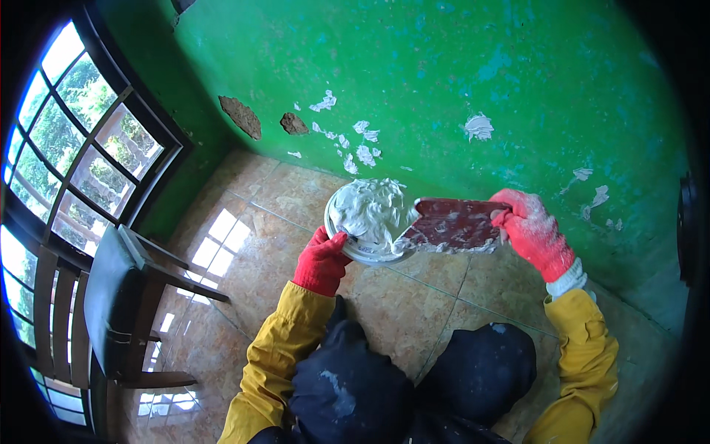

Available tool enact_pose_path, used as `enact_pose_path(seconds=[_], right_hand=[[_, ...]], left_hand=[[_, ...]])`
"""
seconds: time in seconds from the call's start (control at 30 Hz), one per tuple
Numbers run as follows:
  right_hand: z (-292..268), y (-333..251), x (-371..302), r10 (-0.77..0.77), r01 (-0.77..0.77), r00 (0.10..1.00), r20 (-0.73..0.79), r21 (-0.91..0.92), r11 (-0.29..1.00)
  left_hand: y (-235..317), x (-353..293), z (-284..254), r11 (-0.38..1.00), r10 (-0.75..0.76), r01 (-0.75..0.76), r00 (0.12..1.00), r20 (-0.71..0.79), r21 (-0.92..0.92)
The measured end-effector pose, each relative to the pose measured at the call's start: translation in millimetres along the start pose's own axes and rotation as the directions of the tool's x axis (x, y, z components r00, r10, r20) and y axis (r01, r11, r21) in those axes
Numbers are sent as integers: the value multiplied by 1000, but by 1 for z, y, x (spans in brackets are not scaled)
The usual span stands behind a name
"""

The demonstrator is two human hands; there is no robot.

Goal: The person patches a wall by scooping putty from a plate with a putty knife and applying it over the damaged areas of the wall.

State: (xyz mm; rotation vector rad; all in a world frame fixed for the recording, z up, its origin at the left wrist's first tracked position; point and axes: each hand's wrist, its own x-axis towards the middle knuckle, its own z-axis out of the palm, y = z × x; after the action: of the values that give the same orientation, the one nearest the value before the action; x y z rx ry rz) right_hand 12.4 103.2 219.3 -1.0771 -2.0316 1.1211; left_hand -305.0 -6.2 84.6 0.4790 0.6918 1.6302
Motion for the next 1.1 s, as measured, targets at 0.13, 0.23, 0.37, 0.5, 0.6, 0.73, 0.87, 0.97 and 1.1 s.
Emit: enact_pose_path(seconds=[0.13, 0.23, 0.37, 0.5, 0.6, 0.73, 0.87, 0.97, 1.1], right_hand=[[15, -12, 29, 241, -230, 965, 102, -103, 968], [34, 5, 57, 278, -263, 950, 144, -116, 958], [63, 32, 109, 336, -348, 878, 342, -26, 937], [109, 35, 143, 416, -534, 780, 467, 150, 832], [147, 27, 167, 477, -645, 712, 515, 212, 734], [194, 42, 193, 537, -725, 676, 504, 325, 607], [264, 56, 218, 518, -686, 724, 456, 559, 467], [324, 41, 239, 617, -612, 721, 316, 707, 353], [379, 99, 275, 580, -652, 653, 488, 751, 102]], left_hand=[[15, -2, -6, 994, 18, -12, 998, -55, 105], [21, 4, -24, 997, 29, -23, 996, -89, 72], [29, 23, -55, 999, 42, -43, 992, -118, -7], [34, 38, -105, 993, 103, -112, 969, -223, -29], [41, 43, -147, 983, 123, -154, 958, -258, -102], [46, 47, -184, 970, 141, -205, 915, -379, -134], [69, 35, -234, 972, 121, -204, 857, -500, -115], [81, 26, -280, 975, 161, -218, 834, -528, -46], [92, 28, -313, 984, 110, -169, 838, -535, -61]])
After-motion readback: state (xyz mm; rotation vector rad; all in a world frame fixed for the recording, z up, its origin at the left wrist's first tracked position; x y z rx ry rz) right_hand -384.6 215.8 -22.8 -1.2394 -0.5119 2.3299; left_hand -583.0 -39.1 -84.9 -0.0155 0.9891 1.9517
